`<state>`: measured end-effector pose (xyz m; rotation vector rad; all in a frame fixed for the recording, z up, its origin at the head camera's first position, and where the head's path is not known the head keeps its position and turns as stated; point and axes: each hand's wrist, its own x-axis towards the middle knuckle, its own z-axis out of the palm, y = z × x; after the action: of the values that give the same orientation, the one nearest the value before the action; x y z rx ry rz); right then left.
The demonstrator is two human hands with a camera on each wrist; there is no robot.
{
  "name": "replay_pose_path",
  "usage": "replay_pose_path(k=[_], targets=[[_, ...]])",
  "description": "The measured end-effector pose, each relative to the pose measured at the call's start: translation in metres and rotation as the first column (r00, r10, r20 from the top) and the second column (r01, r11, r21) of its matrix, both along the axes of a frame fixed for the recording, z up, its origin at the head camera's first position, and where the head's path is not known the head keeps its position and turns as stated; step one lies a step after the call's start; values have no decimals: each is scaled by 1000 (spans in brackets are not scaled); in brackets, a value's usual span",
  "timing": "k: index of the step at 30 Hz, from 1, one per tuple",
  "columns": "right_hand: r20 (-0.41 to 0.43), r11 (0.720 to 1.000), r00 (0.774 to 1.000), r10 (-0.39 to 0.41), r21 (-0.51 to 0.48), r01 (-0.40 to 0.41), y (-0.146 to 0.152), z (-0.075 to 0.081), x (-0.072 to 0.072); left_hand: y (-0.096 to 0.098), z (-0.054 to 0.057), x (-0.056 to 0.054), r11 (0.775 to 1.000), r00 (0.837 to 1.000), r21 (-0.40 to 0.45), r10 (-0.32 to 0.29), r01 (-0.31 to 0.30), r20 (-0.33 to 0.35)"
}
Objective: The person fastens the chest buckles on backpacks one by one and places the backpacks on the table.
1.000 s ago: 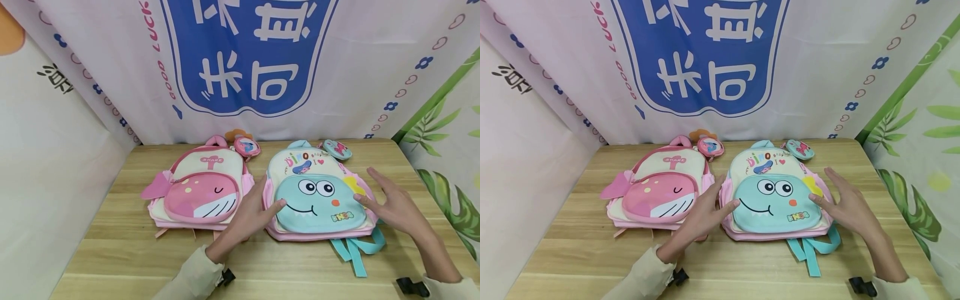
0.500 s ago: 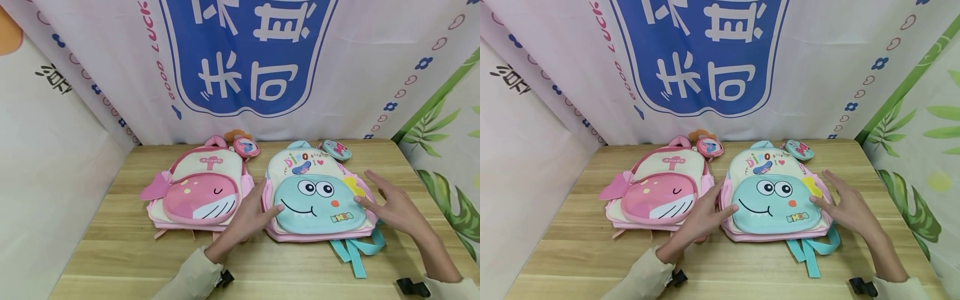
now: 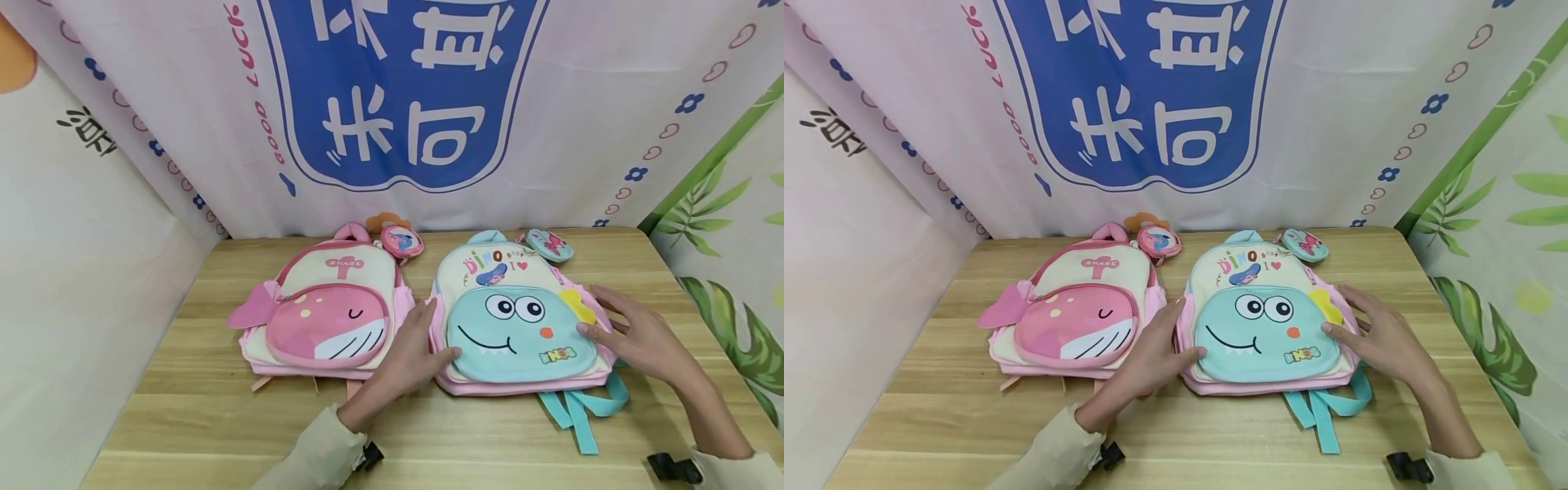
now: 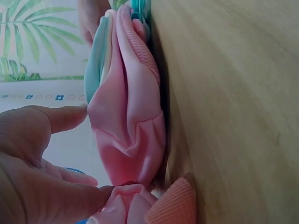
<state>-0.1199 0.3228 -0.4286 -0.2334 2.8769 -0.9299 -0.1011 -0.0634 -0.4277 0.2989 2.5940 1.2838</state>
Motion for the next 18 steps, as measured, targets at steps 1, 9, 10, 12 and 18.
replay_pose_path(k=[1, 9, 10, 12, 18], targets=[[-4, 1000, 1000, 3, -9, -3, 0, 0, 1, 1, 0, 0, 1000, 1000, -7, 3, -3, 6], [5, 999, 1000, 30, 18, -30, 2, 1, 0, 8, -1, 2, 997, 999, -77, 10, -7, 33], [14, 999, 999, 31, 29, -31, 3, 1, 0, 9, -1, 2, 997, 999, -79, 9, -6, 36], [29, 998, 999, 27, 54, -29, 5, 1, -1, 12, -1, 2, 997, 999, -77, 5, -2, 40], [41, 997, 999, 21, 69, -24, 11, 0, 1, 19, -1, 0, 998, 999, -65, 0, 3, 45]])
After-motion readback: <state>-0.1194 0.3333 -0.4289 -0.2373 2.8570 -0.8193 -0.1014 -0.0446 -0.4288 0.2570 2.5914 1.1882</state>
